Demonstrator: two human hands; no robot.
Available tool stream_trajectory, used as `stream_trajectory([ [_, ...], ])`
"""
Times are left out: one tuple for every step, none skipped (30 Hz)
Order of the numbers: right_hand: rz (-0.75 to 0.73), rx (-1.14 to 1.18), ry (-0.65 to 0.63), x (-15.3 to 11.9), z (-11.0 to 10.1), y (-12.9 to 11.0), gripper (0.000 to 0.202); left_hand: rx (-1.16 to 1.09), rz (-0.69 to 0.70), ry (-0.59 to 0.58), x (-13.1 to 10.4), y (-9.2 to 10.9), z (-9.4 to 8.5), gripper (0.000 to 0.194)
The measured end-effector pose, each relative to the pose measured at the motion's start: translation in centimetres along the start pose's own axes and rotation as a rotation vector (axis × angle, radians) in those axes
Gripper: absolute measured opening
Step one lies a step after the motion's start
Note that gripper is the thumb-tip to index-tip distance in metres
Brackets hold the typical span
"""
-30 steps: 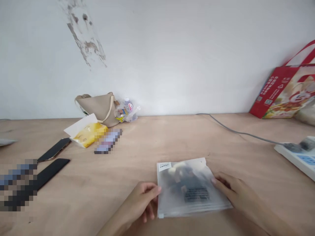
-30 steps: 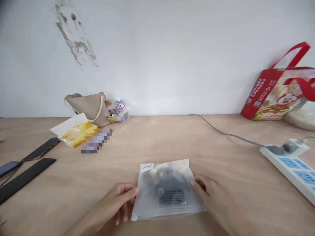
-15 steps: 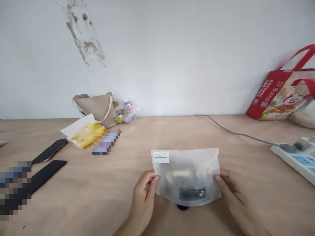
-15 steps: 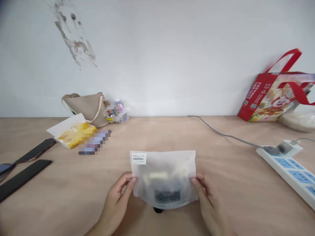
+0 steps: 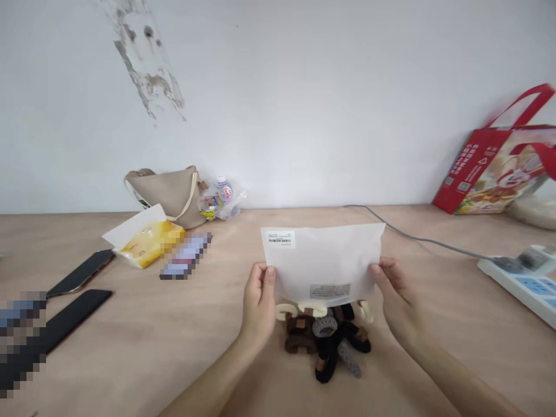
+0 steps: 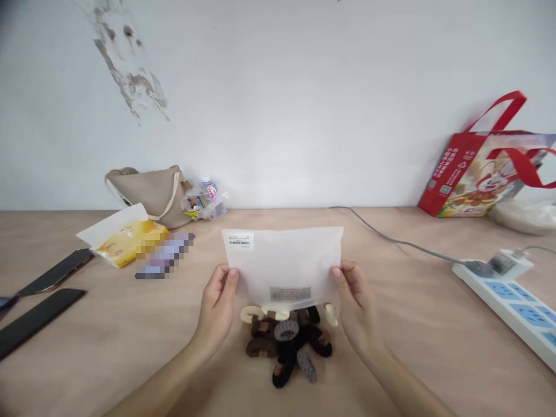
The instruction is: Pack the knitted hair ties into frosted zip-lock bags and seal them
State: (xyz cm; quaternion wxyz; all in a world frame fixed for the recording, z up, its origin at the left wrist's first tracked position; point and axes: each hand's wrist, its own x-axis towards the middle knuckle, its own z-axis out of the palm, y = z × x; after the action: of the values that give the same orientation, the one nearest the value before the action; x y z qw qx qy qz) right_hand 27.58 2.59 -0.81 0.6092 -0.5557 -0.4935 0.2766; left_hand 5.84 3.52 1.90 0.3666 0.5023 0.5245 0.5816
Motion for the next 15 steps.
stream_trajectory([
  [-0.001,0.002,-0.017,0.7,0.2,0.1,0.034,-0.011,-0.011,0.011,0.8,-0.2,0.1,0.027],
  [-0.001,0.004,-0.037,1.4,0.5,0.3,0.034,-0.024,-0.028,0.025,1.6,-0.6,0.2,0.028],
  [-0.001,0.006,-0.061,2.1,0.7,0.5,0.034,-0.04,-0.05,0.042,2.4,-1.1,0.2,0.03],
  [0.001,0.009,-0.09,2.7,0.9,0.8,0.033,-0.06,-0.078,0.061,3.2,-1.7,0.2,0.031],
  [0.004,0.012,-0.125,3.2,1.0,1.2,0.032,-0.081,-0.112,0.08,4.0,-2.4,0.2,0.033],
  [0.01,0.016,-0.161,3.6,1.0,1.7,0.031,-0.103,-0.151,0.097,4.7,-3.1,0.1,0.035],
  [0.019,0.019,-0.199,3.8,1.0,2.1,0.032,-0.122,-0.192,0.108,5.3,-3.8,-0.1,0.036],
  [0.032,0.023,-0.237,3.9,0.9,2.6,0.033,-0.141,-0.23,0.113,5.8,-4.4,-0.2,0.037],
  [0.049,0.027,-0.273,3.9,0.8,3.1,0.036,-0.162,-0.264,0.113,6.1,-4.9,-0.3,0.037],
  [0.067,0.032,-0.306,3.8,0.7,3.5,0.038,-0.184,-0.294,0.109,6.2,-5.2,-0.4,0.037],
  [0.085,0.04,-0.338,3.7,0.6,3.9,0.041,-0.207,-0.321,0.101,6.3,-5.3,-0.4,0.037],
  [0.102,0.049,-0.37,3.6,0.5,4.2,0.043,-0.233,-0.346,0.088,6.3,-5.3,-0.4,0.036],
  [0.119,0.06,-0.402,3.4,0.6,4.4,0.045,-0.258,-0.371,0.07,6.2,-5.2,-0.2,0.034],
  [0.134,0.071,-0.431,3.3,0.8,4.6,0.046,-0.283,-0.398,0.048,6.0,-5.0,0.1,0.032],
  [0.148,0.083,-0.454,3.2,1.1,4.7,0.047,-0.305,-0.425,0.026,5.8,-4.7,0.4,0.03],
])
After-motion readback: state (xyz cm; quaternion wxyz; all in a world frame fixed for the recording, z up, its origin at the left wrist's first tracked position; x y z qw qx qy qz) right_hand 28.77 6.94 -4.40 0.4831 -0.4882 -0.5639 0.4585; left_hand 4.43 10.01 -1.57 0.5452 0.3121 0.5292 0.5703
